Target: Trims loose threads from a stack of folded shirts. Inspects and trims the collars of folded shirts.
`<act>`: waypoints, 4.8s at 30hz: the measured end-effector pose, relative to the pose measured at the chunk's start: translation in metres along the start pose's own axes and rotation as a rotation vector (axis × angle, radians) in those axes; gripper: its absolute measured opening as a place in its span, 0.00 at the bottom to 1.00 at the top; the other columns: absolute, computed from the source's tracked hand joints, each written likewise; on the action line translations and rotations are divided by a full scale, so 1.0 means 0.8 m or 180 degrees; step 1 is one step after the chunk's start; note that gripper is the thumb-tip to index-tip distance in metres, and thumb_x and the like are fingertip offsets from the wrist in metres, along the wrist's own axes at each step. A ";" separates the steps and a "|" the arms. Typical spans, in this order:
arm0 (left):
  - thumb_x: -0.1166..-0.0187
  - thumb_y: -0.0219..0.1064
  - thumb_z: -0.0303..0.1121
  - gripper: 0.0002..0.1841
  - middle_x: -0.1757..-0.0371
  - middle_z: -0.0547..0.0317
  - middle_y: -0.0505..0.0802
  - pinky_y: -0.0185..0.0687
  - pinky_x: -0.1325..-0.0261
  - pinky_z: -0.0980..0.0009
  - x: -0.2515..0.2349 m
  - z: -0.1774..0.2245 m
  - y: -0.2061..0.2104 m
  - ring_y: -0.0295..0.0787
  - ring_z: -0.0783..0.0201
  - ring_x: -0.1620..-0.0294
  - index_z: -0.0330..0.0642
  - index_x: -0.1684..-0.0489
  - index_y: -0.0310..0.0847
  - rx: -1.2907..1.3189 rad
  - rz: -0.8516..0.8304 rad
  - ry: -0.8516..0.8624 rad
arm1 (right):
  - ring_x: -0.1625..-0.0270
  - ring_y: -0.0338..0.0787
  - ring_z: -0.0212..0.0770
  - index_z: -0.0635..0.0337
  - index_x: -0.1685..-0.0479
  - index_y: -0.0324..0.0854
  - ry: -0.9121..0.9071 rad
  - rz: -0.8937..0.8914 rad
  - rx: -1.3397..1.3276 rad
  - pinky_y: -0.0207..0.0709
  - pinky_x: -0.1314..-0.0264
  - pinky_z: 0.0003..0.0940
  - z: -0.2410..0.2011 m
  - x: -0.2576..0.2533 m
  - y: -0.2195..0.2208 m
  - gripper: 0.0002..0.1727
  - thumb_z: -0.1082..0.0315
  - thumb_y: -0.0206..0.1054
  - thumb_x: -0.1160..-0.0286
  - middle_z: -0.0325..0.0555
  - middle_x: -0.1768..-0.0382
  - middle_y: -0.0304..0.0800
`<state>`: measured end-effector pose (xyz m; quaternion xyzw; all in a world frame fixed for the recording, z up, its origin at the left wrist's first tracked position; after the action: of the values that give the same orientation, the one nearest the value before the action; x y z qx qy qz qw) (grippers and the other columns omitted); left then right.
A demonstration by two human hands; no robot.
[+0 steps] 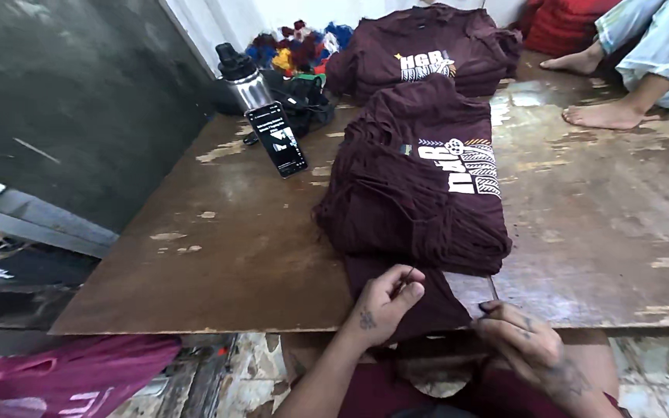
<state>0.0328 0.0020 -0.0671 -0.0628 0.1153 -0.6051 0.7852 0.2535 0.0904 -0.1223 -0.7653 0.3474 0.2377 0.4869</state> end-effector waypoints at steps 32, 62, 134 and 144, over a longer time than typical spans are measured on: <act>0.18 0.59 0.34 0.24 0.58 0.48 0.91 0.83 0.52 0.69 0.000 -0.004 0.021 0.86 0.66 0.61 0.25 0.28 0.77 -0.0814 -0.0171 0.0557 | 0.62 0.89 0.43 0.55 0.67 0.85 0.0112 -0.0454 0.0371 0.82 0.53 0.35 0.011 -0.040 0.002 0.15 0.62 0.56 0.16 0.45 0.70 0.87; 0.22 0.64 0.30 0.15 0.62 0.52 0.96 0.89 0.65 0.58 0.018 -0.002 0.033 0.95 0.55 0.66 0.40 0.43 0.93 -0.2126 -0.0402 0.1366 | 0.60 0.86 0.36 0.57 0.66 0.76 0.0302 -0.0187 -0.0623 0.66 0.22 0.36 0.008 -0.023 -0.006 0.20 0.55 0.50 0.07 0.45 0.71 0.81; 0.25 0.63 0.24 0.13 0.74 0.76 0.82 0.69 0.73 0.87 -0.025 0.001 0.035 0.73 0.86 0.77 0.31 0.45 0.82 -0.0061 0.0399 -0.0172 | 0.69 0.95 0.53 0.65 0.63 0.87 0.0536 -0.0260 0.0524 0.87 0.69 0.47 -0.001 -0.072 0.023 0.10 0.66 0.65 0.28 0.54 0.70 0.92; 0.20 0.61 0.42 0.21 0.57 0.46 0.92 0.86 0.67 0.51 -0.002 0.030 0.027 0.92 0.49 0.65 0.39 0.37 0.86 -0.2703 -0.0571 0.0956 | 0.75 0.87 0.44 0.59 0.67 0.87 0.0384 -0.0495 0.0392 0.82 0.72 0.35 -0.010 -0.025 -0.024 0.12 0.67 0.59 0.21 0.47 0.76 0.85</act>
<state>0.0592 0.0081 -0.0493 -0.3005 0.4598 -0.5722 0.6090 0.2556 0.0947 -0.0937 -0.7715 0.3295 0.1309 0.5282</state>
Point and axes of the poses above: each hand's wrist, its own x-axis away from the middle knuckle, its own y-axis out of the palm, z = x × y, the point moved 4 cm from there along -x, towards the middle knuckle
